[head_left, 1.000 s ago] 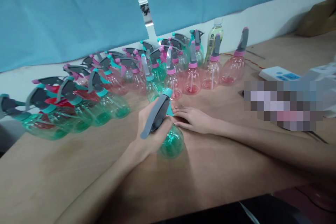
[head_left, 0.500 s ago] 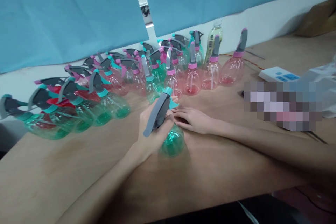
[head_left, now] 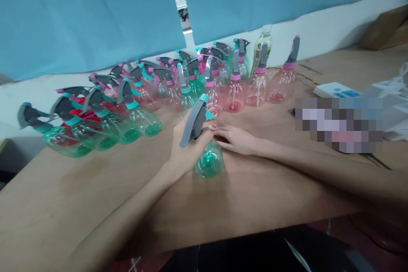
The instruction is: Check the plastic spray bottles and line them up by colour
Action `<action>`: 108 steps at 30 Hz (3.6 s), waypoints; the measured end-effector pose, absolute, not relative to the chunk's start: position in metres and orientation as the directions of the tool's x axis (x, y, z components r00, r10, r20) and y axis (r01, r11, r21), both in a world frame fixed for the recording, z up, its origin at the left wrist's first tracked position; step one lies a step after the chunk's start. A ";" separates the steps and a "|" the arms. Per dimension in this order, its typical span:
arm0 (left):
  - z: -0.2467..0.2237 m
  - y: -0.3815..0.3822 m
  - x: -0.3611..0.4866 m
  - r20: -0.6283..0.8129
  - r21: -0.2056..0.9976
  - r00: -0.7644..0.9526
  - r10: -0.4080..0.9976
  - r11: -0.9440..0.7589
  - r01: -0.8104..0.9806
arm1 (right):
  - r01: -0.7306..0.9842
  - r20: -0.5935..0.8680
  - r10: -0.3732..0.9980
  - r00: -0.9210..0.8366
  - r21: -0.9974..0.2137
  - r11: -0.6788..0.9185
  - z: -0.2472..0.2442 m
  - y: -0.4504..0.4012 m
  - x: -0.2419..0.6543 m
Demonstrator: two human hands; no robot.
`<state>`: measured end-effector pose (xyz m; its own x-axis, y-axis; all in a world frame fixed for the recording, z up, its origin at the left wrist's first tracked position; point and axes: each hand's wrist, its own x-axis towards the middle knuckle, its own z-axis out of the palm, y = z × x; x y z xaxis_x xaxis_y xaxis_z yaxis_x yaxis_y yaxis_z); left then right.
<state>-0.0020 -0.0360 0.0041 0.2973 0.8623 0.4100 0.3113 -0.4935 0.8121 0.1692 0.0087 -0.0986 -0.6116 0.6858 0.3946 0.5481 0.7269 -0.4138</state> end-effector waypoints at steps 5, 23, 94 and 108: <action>0.000 -0.035 -0.006 0.478 0.789 0.288 0.830 -0.550 0.275 | 0.565 0.355 0.691 -0.630 -0.401 0.721 -0.096 0.003 0.170; 0.004 -0.056 -0.043 0.507 0.765 0.134 0.851 -0.516 0.385 | 0.509 0.011 0.675 -0.737 -0.648 0.567 -0.021 -0.056 0.170; -0.061 -0.015 -0.117 0.495 0.336 0.105 0.862 -0.302 0.892 | 0.902 0.356 0.889 -0.289 -0.210 0.377 -0.024 0.052 0.012; -0.065 -0.012 -0.118 0.435 0.372 0.128 0.892 -0.307 0.876 | 0.930 0.347 0.913 -0.212 -0.216 0.298 -0.020 0.060 0.008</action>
<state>-0.1177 -0.0118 -0.0648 0.1276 0.8915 0.4346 0.8760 -0.3068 0.3721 0.0084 0.0597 -0.0204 -0.2123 0.9135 0.3471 0.9298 0.2982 -0.2159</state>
